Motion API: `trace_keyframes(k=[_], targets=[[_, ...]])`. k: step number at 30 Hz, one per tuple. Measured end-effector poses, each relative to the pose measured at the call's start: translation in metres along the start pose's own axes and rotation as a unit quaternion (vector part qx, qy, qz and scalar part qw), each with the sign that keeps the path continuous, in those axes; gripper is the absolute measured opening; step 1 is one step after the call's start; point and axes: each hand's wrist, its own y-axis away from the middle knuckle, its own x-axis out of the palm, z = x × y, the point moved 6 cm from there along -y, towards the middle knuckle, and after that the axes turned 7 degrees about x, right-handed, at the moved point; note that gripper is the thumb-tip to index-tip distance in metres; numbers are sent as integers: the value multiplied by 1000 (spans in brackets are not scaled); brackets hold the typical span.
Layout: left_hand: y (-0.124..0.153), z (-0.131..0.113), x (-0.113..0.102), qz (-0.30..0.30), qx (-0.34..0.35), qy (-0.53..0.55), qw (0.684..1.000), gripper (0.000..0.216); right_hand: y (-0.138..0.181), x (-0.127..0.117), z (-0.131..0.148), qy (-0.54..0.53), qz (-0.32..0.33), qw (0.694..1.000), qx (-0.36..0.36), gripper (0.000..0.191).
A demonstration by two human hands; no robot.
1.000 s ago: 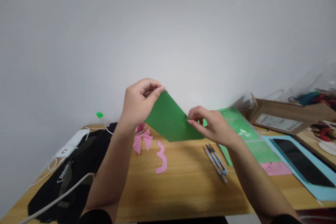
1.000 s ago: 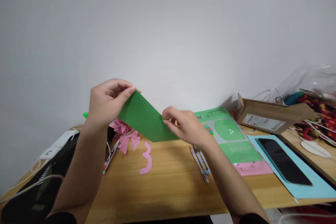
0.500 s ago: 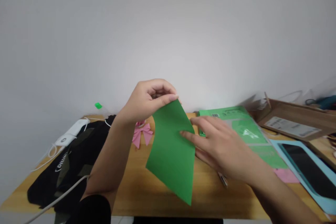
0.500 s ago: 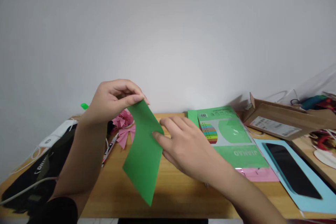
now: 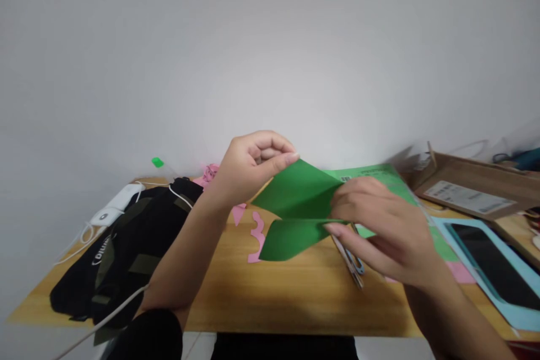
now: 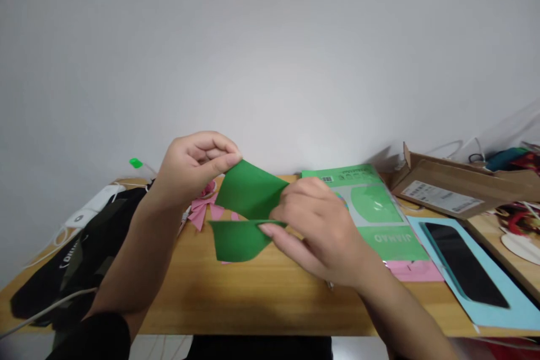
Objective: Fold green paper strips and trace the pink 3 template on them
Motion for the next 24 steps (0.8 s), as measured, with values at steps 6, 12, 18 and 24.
trace_keyframes(k=[6, 12, 18, 24], targets=[[25, -20, 17, -22, 16, 48, 998, 9, 6, -24, -7, 11, -176, 981, 81, 14], [37, -31, 24, -34, 61, 82, 994, 13, 10, -23, -19, -103, -192, 962, 165, 13], [42, -36, 28, -33, 62, 105, 992, 14, 14, -26, -22, -133, -237, 943, 192, 17], [48, -44, 29, -13, 91, 38, 995, 23, 16, -25, -22, -130, -260, 935, 205, 16]])
